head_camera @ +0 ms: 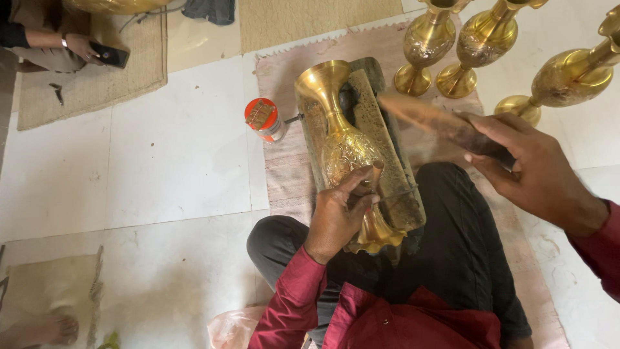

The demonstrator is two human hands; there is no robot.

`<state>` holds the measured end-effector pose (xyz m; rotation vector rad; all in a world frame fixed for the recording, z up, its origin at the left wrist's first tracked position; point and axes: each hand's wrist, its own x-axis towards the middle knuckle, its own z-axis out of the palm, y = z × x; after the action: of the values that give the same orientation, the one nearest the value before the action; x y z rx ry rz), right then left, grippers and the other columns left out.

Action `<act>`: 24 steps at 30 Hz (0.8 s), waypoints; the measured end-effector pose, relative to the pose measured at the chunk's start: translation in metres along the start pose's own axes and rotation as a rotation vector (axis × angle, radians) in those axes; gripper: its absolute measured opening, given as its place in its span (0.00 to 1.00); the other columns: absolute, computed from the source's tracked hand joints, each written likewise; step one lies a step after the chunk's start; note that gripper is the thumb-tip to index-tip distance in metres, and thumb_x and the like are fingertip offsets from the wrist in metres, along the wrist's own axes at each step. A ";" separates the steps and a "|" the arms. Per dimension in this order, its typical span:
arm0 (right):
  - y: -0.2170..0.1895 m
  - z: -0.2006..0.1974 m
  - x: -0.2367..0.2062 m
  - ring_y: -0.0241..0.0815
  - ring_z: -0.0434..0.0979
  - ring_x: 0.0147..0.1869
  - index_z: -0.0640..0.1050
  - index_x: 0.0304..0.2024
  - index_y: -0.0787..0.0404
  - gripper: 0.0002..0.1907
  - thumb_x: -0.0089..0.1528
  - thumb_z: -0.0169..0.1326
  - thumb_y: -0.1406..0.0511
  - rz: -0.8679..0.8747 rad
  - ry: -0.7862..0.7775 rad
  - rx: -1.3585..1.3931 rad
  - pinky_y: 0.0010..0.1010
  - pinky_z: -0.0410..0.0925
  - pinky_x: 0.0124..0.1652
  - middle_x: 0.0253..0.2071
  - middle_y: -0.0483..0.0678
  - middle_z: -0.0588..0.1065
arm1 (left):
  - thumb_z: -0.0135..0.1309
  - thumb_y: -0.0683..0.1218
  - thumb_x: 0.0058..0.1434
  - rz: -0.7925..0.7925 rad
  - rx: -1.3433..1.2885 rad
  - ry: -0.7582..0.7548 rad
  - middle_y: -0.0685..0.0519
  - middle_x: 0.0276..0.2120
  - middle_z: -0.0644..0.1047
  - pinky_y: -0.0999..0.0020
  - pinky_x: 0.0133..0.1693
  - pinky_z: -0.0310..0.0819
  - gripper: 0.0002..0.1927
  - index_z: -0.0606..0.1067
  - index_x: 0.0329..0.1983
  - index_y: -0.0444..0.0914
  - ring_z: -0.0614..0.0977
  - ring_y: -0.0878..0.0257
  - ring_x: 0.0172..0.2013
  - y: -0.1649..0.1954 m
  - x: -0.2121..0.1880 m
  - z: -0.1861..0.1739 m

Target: The person sits on the floor holding a small punch against the surface of a brass vase resting on a wooden block, and repeatedly strikes the punch with a wooden mallet to emboss a decorative pattern into the metal, repositioning the punch across the vase body.

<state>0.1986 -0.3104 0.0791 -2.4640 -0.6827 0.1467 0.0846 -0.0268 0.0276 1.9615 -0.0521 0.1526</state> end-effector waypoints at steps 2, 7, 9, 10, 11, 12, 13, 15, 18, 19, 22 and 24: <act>0.000 0.000 0.000 0.46 0.79 0.52 0.73 0.65 0.50 0.27 0.61 0.58 0.65 -0.244 0.113 -0.369 0.41 0.74 0.48 0.49 0.46 0.76 | 0.63 0.36 0.60 0.009 -0.051 -0.002 0.47 0.43 0.85 0.69 0.42 0.83 0.27 0.73 0.63 0.37 0.87 0.66 0.40 0.000 0.000 0.000; 0.003 0.000 -0.002 0.43 0.77 0.52 0.70 0.67 0.52 0.28 0.63 0.55 0.67 -0.280 0.118 -0.073 0.35 0.76 0.47 0.53 0.50 0.73 | 0.64 0.38 0.60 -0.095 -0.025 -0.028 0.48 0.38 0.85 0.70 0.42 0.83 0.28 0.74 0.64 0.39 0.87 0.67 0.37 0.001 -0.001 -0.001; 0.003 -0.001 -0.003 0.49 0.79 0.49 0.74 0.62 0.52 0.28 0.58 0.58 0.69 -0.420 0.158 -0.519 0.48 0.74 0.50 0.48 0.50 0.76 | 0.63 0.37 0.60 -0.077 -0.032 -0.032 0.48 0.38 0.85 0.70 0.42 0.83 0.28 0.73 0.65 0.39 0.87 0.66 0.38 0.001 -0.001 -0.001; 0.003 -0.001 -0.002 0.47 0.78 0.47 0.73 0.64 0.52 0.29 0.59 0.57 0.69 -0.353 0.141 -0.410 0.42 0.75 0.46 0.48 0.51 0.76 | 0.63 0.37 0.61 -0.054 -0.029 -0.031 0.48 0.39 0.85 0.70 0.43 0.83 0.27 0.73 0.65 0.39 0.87 0.66 0.39 0.000 -0.001 -0.002; 0.002 -0.002 -0.003 0.45 0.78 0.45 0.72 0.66 0.53 0.30 0.60 0.57 0.70 -0.285 0.121 -0.301 0.37 0.75 0.43 0.49 0.52 0.75 | 0.63 0.37 0.62 -0.030 -0.026 -0.031 0.48 0.39 0.85 0.70 0.43 0.82 0.27 0.73 0.65 0.38 0.87 0.66 0.39 0.000 -0.001 -0.002; 0.001 -0.002 -0.003 0.44 0.77 0.44 0.72 0.68 0.54 0.31 0.61 0.56 0.70 -0.215 0.096 -0.191 0.32 0.75 0.40 0.49 0.53 0.75 | 0.62 0.37 0.62 -0.028 -0.044 -0.035 0.47 0.40 0.85 0.70 0.44 0.82 0.26 0.73 0.64 0.38 0.87 0.66 0.40 -0.001 -0.001 -0.003; -0.001 -0.003 -0.003 0.42 0.78 0.43 0.71 0.68 0.55 0.30 0.62 0.56 0.70 -0.140 0.063 -0.108 0.30 0.75 0.39 0.49 0.53 0.75 | 0.62 0.36 0.62 -0.026 -0.061 -0.043 0.47 0.40 0.85 0.69 0.44 0.83 0.26 0.73 0.64 0.38 0.87 0.66 0.41 -0.002 -0.001 -0.003; -0.004 -0.005 -0.003 0.39 0.79 0.42 0.69 0.68 0.57 0.29 0.63 0.57 0.68 0.004 -0.001 0.054 0.27 0.77 0.36 0.49 0.51 0.74 | 0.61 0.36 0.62 -0.011 -0.082 -0.046 0.47 0.41 0.85 0.70 0.45 0.83 0.26 0.73 0.64 0.38 0.87 0.66 0.42 -0.003 -0.001 -0.003; -0.009 -0.005 -0.004 0.51 0.80 0.49 0.75 0.64 0.52 0.28 0.60 0.60 0.68 -0.382 0.163 -0.532 0.47 0.76 0.48 0.46 0.49 0.76 | 0.62 0.36 0.62 -0.009 -0.097 -0.042 0.48 0.41 0.85 0.70 0.45 0.83 0.26 0.73 0.64 0.37 0.87 0.66 0.42 -0.006 -0.001 -0.003; -0.010 -0.004 -0.004 0.48 0.80 0.50 0.72 0.66 0.54 0.28 0.62 0.59 0.67 -0.300 0.130 -0.323 0.41 0.77 0.45 0.49 0.49 0.75 | 0.61 0.36 0.62 -0.026 -0.113 -0.048 0.48 0.40 0.85 0.71 0.44 0.83 0.26 0.73 0.64 0.37 0.87 0.66 0.41 -0.006 -0.001 -0.003; -0.010 -0.003 -0.002 0.43 0.79 0.52 0.70 0.68 0.56 0.29 0.63 0.57 0.66 -0.203 0.076 -0.144 0.36 0.77 0.45 0.53 0.49 0.74 | 0.62 0.36 0.62 -0.089 -0.103 -0.057 0.49 0.38 0.85 0.71 0.43 0.83 0.26 0.73 0.64 0.37 0.86 0.67 0.38 -0.007 -0.002 -0.004; -0.009 -0.002 -0.002 0.47 0.78 0.54 0.74 0.66 0.48 0.28 0.62 0.58 0.66 -0.338 0.130 -0.620 0.46 0.75 0.55 0.49 0.45 0.76 | 0.62 0.36 0.62 -0.087 -0.096 -0.054 0.49 0.38 0.85 0.71 0.43 0.84 0.26 0.73 0.64 0.37 0.87 0.67 0.38 -0.007 -0.002 -0.005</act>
<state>0.1936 -0.3064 0.0859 -2.8380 -1.2142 -0.4117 0.0832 -0.0200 0.0232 1.8686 -0.0094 0.0399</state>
